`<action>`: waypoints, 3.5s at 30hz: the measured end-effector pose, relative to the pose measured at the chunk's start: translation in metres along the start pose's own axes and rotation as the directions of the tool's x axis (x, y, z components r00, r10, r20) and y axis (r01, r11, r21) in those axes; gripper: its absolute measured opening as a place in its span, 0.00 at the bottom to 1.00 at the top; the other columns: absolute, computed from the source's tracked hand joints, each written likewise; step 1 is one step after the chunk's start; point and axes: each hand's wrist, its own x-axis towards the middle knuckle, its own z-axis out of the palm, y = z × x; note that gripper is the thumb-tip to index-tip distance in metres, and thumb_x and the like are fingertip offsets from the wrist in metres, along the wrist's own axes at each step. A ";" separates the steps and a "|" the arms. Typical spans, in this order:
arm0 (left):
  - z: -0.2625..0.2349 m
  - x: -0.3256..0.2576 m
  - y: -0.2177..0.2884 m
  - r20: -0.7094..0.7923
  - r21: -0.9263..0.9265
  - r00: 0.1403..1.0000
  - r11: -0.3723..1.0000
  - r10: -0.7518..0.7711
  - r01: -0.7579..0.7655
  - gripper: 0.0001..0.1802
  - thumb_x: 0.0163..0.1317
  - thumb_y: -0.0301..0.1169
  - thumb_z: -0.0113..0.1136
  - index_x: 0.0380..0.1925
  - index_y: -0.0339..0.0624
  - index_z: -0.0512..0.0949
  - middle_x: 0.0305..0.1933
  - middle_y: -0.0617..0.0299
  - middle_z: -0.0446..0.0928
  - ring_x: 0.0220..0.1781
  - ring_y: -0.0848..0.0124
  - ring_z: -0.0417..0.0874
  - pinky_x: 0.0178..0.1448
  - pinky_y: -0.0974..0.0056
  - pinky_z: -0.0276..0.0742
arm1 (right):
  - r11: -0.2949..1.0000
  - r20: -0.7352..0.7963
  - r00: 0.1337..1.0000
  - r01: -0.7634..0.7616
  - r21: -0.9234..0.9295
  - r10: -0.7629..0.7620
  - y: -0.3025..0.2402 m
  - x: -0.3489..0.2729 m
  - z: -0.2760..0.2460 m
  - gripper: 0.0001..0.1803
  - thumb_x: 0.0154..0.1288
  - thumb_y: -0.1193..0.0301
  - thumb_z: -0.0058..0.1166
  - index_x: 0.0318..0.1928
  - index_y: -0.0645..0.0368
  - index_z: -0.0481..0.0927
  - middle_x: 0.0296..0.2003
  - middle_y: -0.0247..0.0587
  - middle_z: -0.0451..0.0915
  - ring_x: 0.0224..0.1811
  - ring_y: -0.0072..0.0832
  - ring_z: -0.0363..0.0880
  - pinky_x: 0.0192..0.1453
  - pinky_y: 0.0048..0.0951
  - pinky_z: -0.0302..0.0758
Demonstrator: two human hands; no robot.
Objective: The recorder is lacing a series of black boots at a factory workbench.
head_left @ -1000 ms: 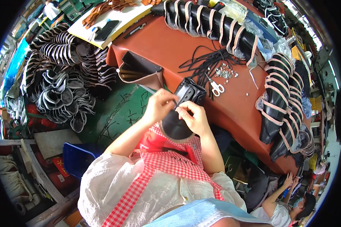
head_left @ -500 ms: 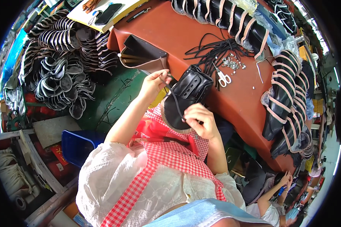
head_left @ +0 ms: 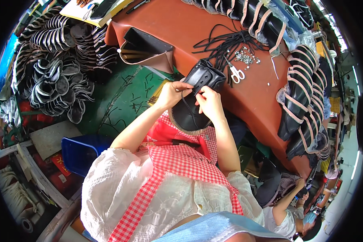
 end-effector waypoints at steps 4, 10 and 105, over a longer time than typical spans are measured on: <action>0.001 -0.001 0.005 -0.027 0.062 0.998 0.996 0.058 -0.057 0.10 0.54 0.27 0.65 0.37 0.40 0.83 0.30 0.60 0.82 0.33 0.76 0.82 0.40 0.70 0.76 | 1.000 0.046 0.999 -0.024 0.013 0.023 0.000 0.002 -0.001 0.04 0.63 0.77 0.50 0.33 0.67 0.73 0.19 0.43 0.79 0.12 0.24 0.75 0.17 0.25 0.69; 0.002 0.000 -0.005 -0.041 0.068 0.988 0.987 0.148 -0.145 0.09 0.53 0.26 0.63 0.36 0.40 0.83 0.33 0.57 0.81 0.34 0.72 0.84 0.40 0.69 0.77 | 0.999 0.110 0.994 -0.020 0.025 0.017 -0.003 0.004 -0.004 0.05 0.63 0.77 0.49 0.34 0.68 0.73 0.20 0.43 0.80 0.13 0.25 0.76 0.18 0.25 0.71; 0.017 -0.008 0.108 -0.127 0.407 0.560 0.558 0.819 -0.723 0.17 0.45 0.27 0.70 0.38 0.40 0.81 0.44 0.55 0.77 0.46 0.61 0.77 0.48 0.64 0.74 | 0.586 -0.531 0.379 0.752 -0.301 -0.758 -0.203 -0.014 -0.131 0.08 0.67 0.72 0.51 0.41 0.63 0.80 0.29 0.36 0.81 0.23 0.14 0.74 0.25 0.13 0.67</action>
